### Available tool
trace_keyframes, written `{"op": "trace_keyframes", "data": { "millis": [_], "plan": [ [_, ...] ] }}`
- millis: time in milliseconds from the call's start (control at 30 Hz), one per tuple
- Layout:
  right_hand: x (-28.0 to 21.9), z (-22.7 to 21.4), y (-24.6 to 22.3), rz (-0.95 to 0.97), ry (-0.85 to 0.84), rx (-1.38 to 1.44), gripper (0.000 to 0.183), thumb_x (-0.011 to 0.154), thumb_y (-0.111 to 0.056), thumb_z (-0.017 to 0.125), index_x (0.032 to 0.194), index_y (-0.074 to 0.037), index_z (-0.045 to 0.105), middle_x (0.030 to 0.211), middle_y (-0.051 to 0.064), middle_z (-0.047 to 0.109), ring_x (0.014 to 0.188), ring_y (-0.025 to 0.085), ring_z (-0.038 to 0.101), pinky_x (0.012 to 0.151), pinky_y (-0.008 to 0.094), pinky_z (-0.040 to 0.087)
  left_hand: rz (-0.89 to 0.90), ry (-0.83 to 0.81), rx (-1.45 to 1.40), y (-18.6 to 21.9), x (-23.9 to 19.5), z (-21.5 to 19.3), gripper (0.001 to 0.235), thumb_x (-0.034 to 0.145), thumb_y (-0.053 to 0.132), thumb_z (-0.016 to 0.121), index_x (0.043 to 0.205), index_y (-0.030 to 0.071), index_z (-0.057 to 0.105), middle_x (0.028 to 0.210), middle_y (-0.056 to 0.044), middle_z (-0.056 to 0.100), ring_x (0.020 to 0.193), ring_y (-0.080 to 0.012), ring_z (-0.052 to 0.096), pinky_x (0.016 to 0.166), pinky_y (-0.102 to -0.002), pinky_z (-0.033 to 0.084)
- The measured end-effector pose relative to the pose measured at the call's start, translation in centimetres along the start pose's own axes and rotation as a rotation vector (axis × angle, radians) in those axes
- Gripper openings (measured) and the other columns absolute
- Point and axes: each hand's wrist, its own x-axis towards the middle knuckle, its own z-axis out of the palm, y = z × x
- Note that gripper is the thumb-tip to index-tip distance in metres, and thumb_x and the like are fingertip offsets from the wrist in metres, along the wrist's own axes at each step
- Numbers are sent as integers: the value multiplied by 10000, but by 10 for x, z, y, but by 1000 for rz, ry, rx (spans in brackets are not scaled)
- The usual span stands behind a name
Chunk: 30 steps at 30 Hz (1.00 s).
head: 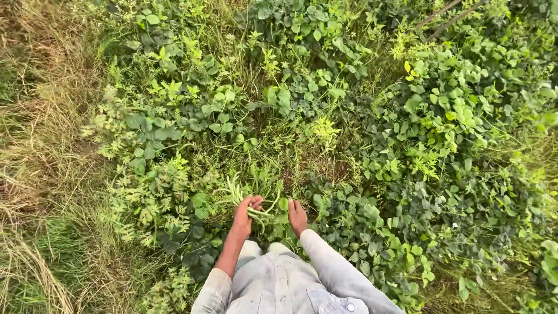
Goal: Picking green beans in a field.
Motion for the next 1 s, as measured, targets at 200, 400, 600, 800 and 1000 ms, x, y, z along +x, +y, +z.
{"op": "trace_keyframes", "data": {
  "millis": [200,400,600,800,1000],
  "plan": [
    [11,19,-41,-262,-91,-101,453,1040,-389,520,1226,6,638,1150,206,707,1072,336,664,943,409,496,112,93,-40,50,-7,26,228,958,259,630,997,71,754,999,-109,717,777,-147,645,650,-306,526],
    [22,2,-122,-238,-48,-127,423,1041,-359,517,1254,-7,618,1145,218,683,1071,362,661,951,420,500,270,297,30,36,-13,41,200,888,236,692,949,82,806,747,47,518,686,-116,502,618,-319,449],
    [55,15,-140,-439,-87,-276,472,1037,-344,535,1339,19,539,1325,239,615,1237,408,569,1053,451,443,307,224,60,50,16,48,236,911,275,685,893,75,810,807,37,570,763,-124,528,701,-310,464],
    [99,41,-87,-422,-222,-310,496,1042,-346,561,1379,13,503,1404,252,545,1289,437,523,1075,472,410,184,72,-106,53,83,50,268,1006,278,613,803,112,551,1037,-121,767,943,-185,687,812,-355,565],
    [162,56,-77,-90,-387,-309,511,1027,-412,527,1403,-67,517,1364,217,595,1264,385,582,1071,431,461,122,92,-95,102,107,106,251,1013,252,523,802,121,494,1033,-155,737,1027,-223,730,844,-379,605]
  ]
}}
